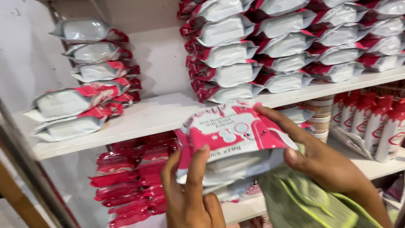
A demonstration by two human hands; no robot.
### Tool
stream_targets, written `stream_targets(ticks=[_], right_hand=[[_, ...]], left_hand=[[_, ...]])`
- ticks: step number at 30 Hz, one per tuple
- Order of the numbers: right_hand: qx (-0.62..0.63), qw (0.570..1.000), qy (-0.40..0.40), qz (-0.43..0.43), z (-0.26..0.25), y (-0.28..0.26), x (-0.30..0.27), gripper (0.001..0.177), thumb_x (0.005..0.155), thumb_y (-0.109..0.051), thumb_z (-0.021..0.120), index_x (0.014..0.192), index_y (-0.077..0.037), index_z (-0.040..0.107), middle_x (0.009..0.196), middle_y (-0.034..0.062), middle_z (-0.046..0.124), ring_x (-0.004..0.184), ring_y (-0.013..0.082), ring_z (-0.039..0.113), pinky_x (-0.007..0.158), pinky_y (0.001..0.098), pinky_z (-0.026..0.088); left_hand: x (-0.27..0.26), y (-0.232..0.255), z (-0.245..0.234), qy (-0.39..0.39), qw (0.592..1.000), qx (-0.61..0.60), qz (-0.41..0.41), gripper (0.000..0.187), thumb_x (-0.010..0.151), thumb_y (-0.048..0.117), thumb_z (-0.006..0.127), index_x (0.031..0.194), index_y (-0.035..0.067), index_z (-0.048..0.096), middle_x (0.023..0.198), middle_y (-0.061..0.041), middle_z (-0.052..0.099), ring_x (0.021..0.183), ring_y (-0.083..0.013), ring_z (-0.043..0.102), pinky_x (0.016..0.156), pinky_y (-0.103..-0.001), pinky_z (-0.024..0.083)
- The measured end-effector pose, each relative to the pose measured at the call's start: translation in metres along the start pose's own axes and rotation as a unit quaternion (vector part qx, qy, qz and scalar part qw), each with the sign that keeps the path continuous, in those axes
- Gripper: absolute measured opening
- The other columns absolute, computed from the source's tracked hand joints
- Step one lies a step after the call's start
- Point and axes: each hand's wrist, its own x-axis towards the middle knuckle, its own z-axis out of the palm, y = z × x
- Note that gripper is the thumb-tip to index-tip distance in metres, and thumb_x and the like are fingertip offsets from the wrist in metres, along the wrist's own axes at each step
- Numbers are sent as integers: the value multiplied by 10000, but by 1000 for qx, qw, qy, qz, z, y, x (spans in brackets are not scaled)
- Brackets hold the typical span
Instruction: Cleaning and organizing soap packets on a retail shelf using a cloth.
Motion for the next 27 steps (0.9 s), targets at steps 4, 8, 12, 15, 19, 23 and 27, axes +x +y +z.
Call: stream_targets(ticks=[4,8,12,15,19,23,27], right_hand=[[-12,991,-19,133,-46,10,-46,955,908,-527,702,1679,-139,292,1609,180,417,1455,325,389,1147,454,325],[17,967,-31,251,-98,27,-80,935,900,-456,749,1665,-215,268,1566,169,490,1366,348,517,1050,499,500],[-3,953,-24,302,-147,64,-110,933,920,-436,745,1683,-250,241,1525,181,533,1335,349,559,1023,487,481],[-183,891,22,416,-177,93,-124,964,857,-458,731,1691,-332,265,1597,118,487,1452,254,431,1075,443,446],[-117,904,45,408,-204,120,-128,948,829,-529,738,1647,-316,308,1587,112,448,1435,258,460,1150,402,383],[-113,887,51,444,-226,174,-147,929,827,-377,761,1644,-348,320,1659,64,324,1476,199,355,1175,373,317],[-57,896,55,436,-239,227,-171,987,782,-237,772,1637,-345,292,1617,62,426,1403,212,494,1163,365,358]], left_hand=[[-25,19,60,11,996,-42,-82,818,685,-118,482,1442,182,559,1418,-241,470,1137,-357,693,827,-390,582],[-36,38,120,-46,978,-166,-118,851,678,-124,473,1478,163,517,1423,-290,429,1196,-392,656,823,-377,596],[-29,59,176,-83,971,-201,-104,839,716,-119,501,1505,162,475,1440,-279,445,1142,-406,647,873,-420,550],[-29,66,227,-107,962,-225,-110,845,741,-139,507,1531,156,444,1437,-299,406,1233,-474,570,862,-437,551],[-31,70,295,-133,944,-277,-117,841,771,-166,488,1534,179,407,1463,-281,376,1244,-465,560,869,-439,553],[-54,63,367,-110,950,-272,-105,838,772,-182,501,1519,194,443,1479,-290,369,1319,-509,508,966,-468,526],[-75,60,410,-133,953,-253,-101,803,773,-173,516,1476,214,484,1490,-297,358,1278,-503,534,979,-482,516]])
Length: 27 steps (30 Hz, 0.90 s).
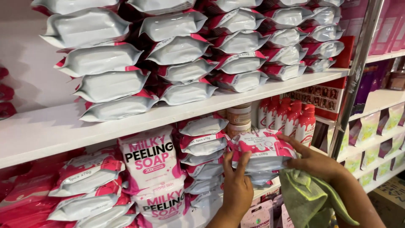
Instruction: Cleaning and organizing soap packets on a retail shelf using a cloth.
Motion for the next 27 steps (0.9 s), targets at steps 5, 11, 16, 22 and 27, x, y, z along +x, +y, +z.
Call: stream_targets(ticks=[5,11,16,22,27], right_hand=[[93,996,-1,3,-8,44,12,971,760,-137,771,1590,-331,306,1572,78,497,1390,217,496,1154,382,368],[53,997,60,11,-12,56,6,925,788,-171,795,1566,-349,327,1591,65,442,1425,218,435,1151,378,346],[81,995,55,28,3,73,30,934,786,-168,776,1583,-330,317,1463,183,595,1332,299,557,1126,391,406],[56,996,66,-30,64,136,104,800,855,-260,734,1566,-240,367,1371,218,665,1233,335,622,1017,428,493],[-112,975,176,-82,84,131,119,677,907,-431,692,1494,-167,483,1308,213,668,1169,353,691,964,427,537]], left_hand=[[-3,-14,27,-14,998,22,55,779,792,-171,558,1471,208,506,1511,-326,342,1336,-547,464,1031,-517,478],[10,-23,41,-38,995,23,89,783,801,-174,554,1476,223,520,1536,-294,353,1377,-510,471,1079,-509,472],[14,-45,43,-45,997,13,60,829,755,-188,523,1481,212,493,1542,-277,351,1385,-505,452,1069,-499,477],[16,-41,23,-109,980,144,-85,873,793,-65,644,1564,261,395,1560,-289,269,1248,-508,542,956,-484,537],[19,-28,27,-172,942,257,-134,825,811,161,797,1517,170,370,1545,-309,254,1083,-476,642,809,-487,576]])
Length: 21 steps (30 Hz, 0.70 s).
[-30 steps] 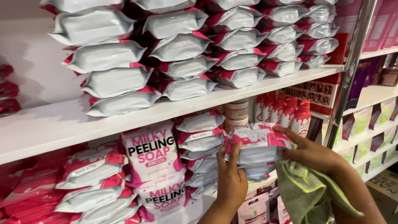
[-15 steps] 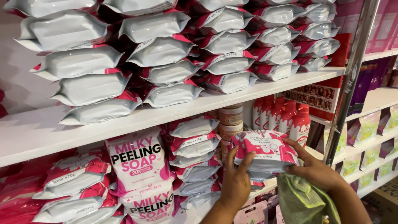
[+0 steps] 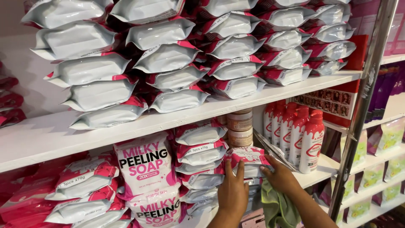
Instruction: Cleaning and organizing soap packets on a retail shelf using a cloth.
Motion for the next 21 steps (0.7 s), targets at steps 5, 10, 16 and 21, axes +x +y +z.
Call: stream_targets(ticks=[5,10,16,21], right_hand=[[-168,965,-66,191,-10,-51,-11,909,910,-656,543,1630,-218,201,1157,236,721,1125,406,699,950,490,552],[-212,952,-103,194,-26,-70,-16,951,933,-686,519,1656,-217,117,1177,233,725,1139,392,704,967,494,556],[-270,923,-179,205,-59,-80,-8,1188,752,-617,821,1647,-270,122,1275,154,708,1204,316,692,1016,449,554],[-288,919,-172,208,-71,-82,-9,1073,741,-512,855,1617,-336,262,1267,154,718,1178,326,710,998,448,576]], left_hand=[[4,2,8,-4,998,61,-29,425,973,226,665,1364,81,582,1357,-181,532,1090,-373,650,846,-464,564],[43,17,-39,144,974,100,140,363,859,211,717,1192,70,692,1352,-183,534,1265,-389,481,1004,-610,375],[86,-32,-65,238,925,242,169,121,765,178,758,873,125,750,1496,-95,502,1444,-369,354,1049,-820,206],[82,-47,-77,246,928,249,128,80,726,138,765,800,113,746,1491,-88,518,1443,-360,376,1016,-829,240]])
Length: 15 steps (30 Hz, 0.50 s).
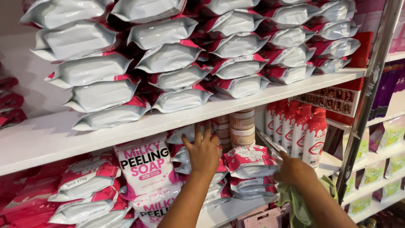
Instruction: Cleaning and organizing soap packets on a retail shelf using a cloth.
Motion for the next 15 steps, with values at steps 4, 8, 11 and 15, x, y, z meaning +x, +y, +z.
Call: stream_targets(ticks=[4,8,11,15], right_hand=[[4,998,54,20,2,5,-7,812,812,-358,737,1551,-307,405,1234,158,737,1142,347,723,963,469,585],[9,996,90,28,-18,-15,-41,704,853,-351,676,1523,-314,463,1231,140,738,1145,342,721,965,484,583],[65,987,147,-13,-23,-30,-48,611,890,-433,676,1459,-259,536,1237,173,727,1153,361,702,994,480,554],[222,955,176,-86,-49,-67,-85,664,876,-375,730,1488,-199,541,1176,230,759,1066,330,766,971,427,584]], left_hand=[[3,-6,-2,-19,1000,-9,-12,141,707,131,773,844,121,745,1541,-93,474,1454,-359,355,1030,-826,234],[5,-7,-9,-67,997,-49,-4,393,702,191,811,1083,143,727,1603,-98,357,1475,-379,280,1066,-829,179],[4,-7,-18,-97,991,-90,6,619,707,236,833,1296,165,657,1615,-117,290,1478,-371,248,1092,-821,145],[-1,-16,-43,-100,986,-131,16,683,723,235,835,1367,173,618,1624,-173,277,1497,-406,232,1102,-779,146]])
